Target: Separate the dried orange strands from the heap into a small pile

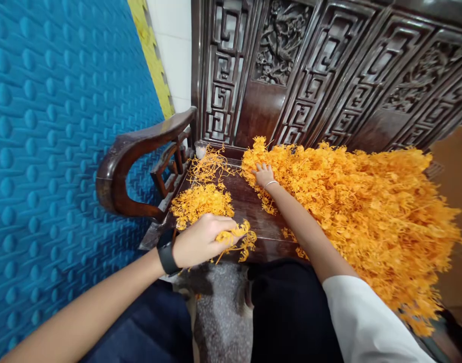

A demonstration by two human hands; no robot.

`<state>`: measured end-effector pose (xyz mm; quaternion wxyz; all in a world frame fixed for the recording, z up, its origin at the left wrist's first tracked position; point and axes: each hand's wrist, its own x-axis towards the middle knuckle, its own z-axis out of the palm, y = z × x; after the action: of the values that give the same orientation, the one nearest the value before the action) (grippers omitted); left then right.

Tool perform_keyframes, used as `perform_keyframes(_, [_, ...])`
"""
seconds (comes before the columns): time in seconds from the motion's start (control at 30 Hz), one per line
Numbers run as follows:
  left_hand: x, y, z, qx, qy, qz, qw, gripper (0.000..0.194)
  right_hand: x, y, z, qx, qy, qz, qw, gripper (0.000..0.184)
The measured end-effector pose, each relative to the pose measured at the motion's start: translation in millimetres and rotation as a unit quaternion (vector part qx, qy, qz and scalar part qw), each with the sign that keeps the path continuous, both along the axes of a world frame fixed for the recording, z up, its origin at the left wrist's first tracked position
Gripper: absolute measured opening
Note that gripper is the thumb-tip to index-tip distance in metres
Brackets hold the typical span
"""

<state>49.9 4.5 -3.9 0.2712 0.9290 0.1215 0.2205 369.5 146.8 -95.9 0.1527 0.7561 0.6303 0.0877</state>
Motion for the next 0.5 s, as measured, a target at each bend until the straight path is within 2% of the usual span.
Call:
perform_keyframes(0.13, [-6,1,1.2,0.004,-0.003,0.014,1.0,0.03,-3,0,-0.2,-0.026,0.024,0.007,0.999,0.078])
perform_keyframes(0.27, [-12,3,5.2,0.006,-0.001,0.021,1.0,0.032,-8,-3,4.0,0.01,0.102,0.046,0.994,0.091])
perform_keyframes(0.37, [-15,4,7.4,0.018,0.01,0.018,1.0,0.032,-16,-6,5.1,0.054,0.114,0.129,0.984,0.084])
perform_keyframes(0.47, [-17,4,7.3,0.036,0.031,0.004,0.999,0.03,-28,-8,4.7,0.058,0.116,0.189,0.973,0.064])
perform_keyframes(0.5, [-17,4,6.9,0.043,0.039,0.001,0.998,0.03,-33,-8,4.4,0.059,0.148,0.192,0.968,0.057])
